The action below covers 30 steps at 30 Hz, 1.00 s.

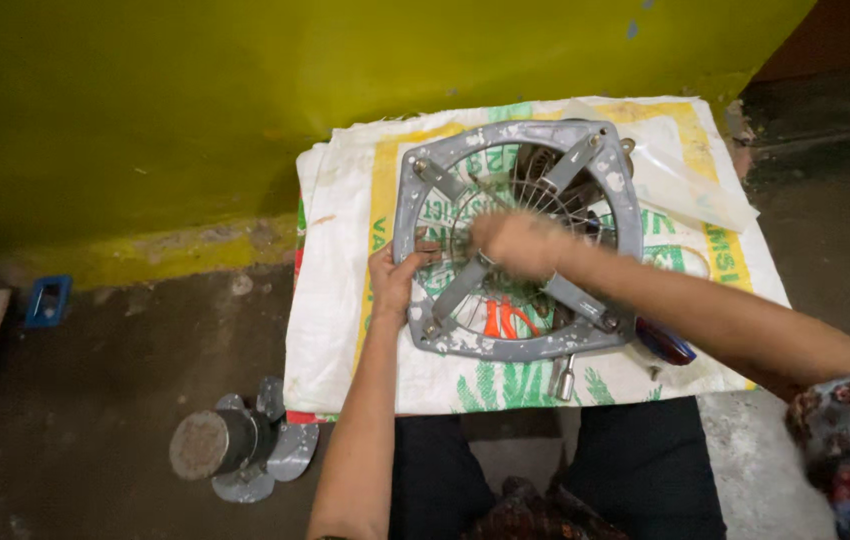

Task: The person removes a fan motor from its housing using a metal rod and hand pressure, then reinserts the motor into the housing and aligns it within a larger metal frame.

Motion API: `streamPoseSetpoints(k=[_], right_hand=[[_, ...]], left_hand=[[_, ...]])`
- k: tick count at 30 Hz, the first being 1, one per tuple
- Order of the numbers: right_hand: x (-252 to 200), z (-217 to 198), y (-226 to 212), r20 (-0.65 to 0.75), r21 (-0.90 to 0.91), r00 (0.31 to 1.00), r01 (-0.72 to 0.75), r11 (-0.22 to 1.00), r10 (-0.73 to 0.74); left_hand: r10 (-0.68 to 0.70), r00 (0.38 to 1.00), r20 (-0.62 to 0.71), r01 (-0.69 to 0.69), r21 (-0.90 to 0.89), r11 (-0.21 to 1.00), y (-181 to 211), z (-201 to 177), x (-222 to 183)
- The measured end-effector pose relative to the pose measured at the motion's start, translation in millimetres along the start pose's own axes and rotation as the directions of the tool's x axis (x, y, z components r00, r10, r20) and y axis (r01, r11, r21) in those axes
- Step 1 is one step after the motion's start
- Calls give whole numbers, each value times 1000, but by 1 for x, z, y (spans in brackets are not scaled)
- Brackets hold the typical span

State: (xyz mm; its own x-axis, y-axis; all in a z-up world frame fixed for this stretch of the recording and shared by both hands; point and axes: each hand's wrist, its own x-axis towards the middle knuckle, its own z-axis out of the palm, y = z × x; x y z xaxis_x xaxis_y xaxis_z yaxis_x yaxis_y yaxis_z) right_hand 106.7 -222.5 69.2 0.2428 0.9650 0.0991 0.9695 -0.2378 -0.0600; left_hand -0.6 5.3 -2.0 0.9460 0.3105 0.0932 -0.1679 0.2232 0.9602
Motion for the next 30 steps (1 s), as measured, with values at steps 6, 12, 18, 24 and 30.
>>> streamPoseSetpoints(k=[6,12,18,24,30], right_hand=[[-15,-13,39,-219,1,954,-212,977,207],[-6,9,-3,-13,-83,991,130,988,-131],[-6,3,-20,64,114,997,-60,992,53],[-7,-5,32,-200,76,933,-288,955,298],[12,-6,22,-347,-187,889,245,951,-298]], left_hand=[[-11,1000,0,11,-42,999,-4,3,-2],[-20,1000,6,21,-28,999,-3,4,4],[-7,1000,12,8,-14,1000,0,4,1],[-1,1000,-5,1,-31,1000,-2,3,-3],[-33,999,1,33,-31,999,2,5,-1]])
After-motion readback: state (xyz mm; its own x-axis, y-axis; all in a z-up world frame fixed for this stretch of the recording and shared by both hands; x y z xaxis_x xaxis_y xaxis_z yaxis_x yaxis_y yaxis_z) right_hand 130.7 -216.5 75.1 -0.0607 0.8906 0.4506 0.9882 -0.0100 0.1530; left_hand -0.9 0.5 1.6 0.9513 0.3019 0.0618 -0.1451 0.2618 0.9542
